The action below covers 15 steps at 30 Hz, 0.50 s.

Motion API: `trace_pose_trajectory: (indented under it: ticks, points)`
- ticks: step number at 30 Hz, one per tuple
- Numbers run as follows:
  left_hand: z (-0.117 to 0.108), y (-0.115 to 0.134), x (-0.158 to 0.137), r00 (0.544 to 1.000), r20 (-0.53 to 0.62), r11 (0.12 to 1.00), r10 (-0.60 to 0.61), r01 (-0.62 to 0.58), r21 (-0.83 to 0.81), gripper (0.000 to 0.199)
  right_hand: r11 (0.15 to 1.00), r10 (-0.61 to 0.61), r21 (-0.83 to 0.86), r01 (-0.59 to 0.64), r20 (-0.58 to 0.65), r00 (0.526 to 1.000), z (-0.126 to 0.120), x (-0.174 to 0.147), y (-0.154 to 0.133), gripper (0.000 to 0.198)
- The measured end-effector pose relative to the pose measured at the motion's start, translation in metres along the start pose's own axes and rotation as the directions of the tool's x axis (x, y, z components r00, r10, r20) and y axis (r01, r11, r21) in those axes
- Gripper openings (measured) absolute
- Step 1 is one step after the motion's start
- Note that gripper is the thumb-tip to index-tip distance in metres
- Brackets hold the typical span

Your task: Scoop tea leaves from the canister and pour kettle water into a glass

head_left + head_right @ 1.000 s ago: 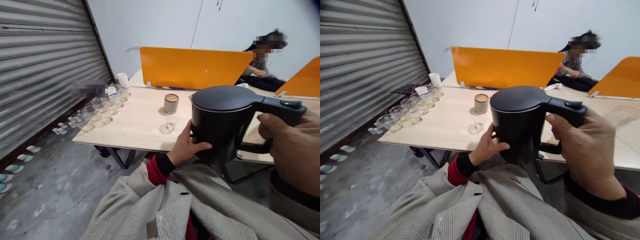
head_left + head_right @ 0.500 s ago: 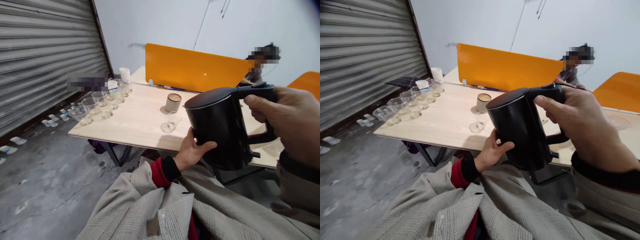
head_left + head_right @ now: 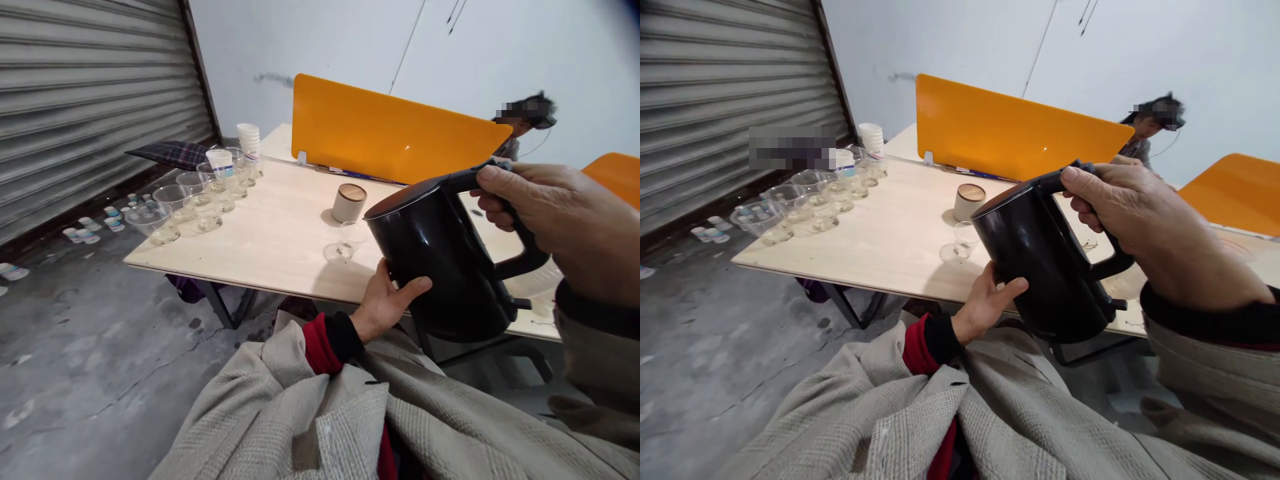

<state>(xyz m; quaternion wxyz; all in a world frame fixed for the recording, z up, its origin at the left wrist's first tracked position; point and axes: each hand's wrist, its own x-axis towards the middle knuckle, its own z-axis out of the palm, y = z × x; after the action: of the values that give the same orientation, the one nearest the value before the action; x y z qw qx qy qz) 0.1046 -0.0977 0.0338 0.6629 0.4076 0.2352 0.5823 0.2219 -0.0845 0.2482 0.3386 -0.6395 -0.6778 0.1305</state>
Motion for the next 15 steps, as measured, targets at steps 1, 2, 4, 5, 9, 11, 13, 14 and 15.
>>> trace_pose_trajectory:
  ticks: [1, 2, 4, 5, 9, 11, 13, 14, 15]
  points:
    - [0.000, -0.001, 0.001, 1.000, 0.001, 1.000, 0.007, -0.007, -0.007, 0.084, 1.000, 0.005, -0.015, -0.005, 0.008, 1.000, 0.001, 0.001, -0.001, 0.037]
    - [-0.001, -0.002, 0.002, 1.000, 0.006, 1.000, 0.010, -0.010, -0.016, 0.084, 0.999, 0.016, -0.028, -0.016, 0.011, 1.000, 0.001, 0.003, -0.001, 0.039]
    - [-0.001, -0.003, 0.003, 1.000, 0.015, 0.999, 0.008, -0.008, -0.044, 0.083, 0.999, 0.014, -0.041, -0.014, 0.024, 1.000, 0.001, 0.005, -0.003, 0.042]
    - [-0.001, -0.004, 0.004, 1.000, 0.017, 0.998, 0.005, -0.004, -0.057, 0.083, 0.999, 0.005, -0.048, -0.003, 0.041, 0.999, 0.000, 0.005, -0.004, 0.042]
    - [-0.002, -0.003, 0.005, 1.000, 0.016, 0.997, -0.003, 0.004, -0.079, 0.082, 0.995, -0.012, -0.096, 0.024, 0.123, 0.992, 0.000, 0.008, -0.009, 0.042]
    - [-0.002, -0.003, 0.005, 1.000, 0.015, 0.997, -0.004, 0.005, -0.081, 0.081, 0.995, 0.008, -0.099, 0.000, 0.081, 0.997, 0.001, 0.010, -0.012, 0.043]
    - [-0.002, -0.003, 0.005, 1.000, 0.007, 0.997, -0.006, 0.006, -0.083, 0.082, 0.994, 0.025, -0.104, -0.017, 0.079, 0.997, 0.002, 0.011, -0.012, 0.043]
    - [-0.002, -0.003, 0.005, 1.000, 0.005, 0.996, -0.006, 0.006, -0.084, 0.081, 0.994, 0.022, -0.111, -0.010, 0.111, 0.994, 0.002, 0.012, -0.012, 0.043]
    - [-0.002, -0.003, 0.005, 1.000, 0.006, 0.996, -0.004, 0.004, -0.084, 0.080, 0.994, -0.007, -0.108, 0.022, 0.132, 0.991, 0.003, 0.013, -0.011, 0.043]
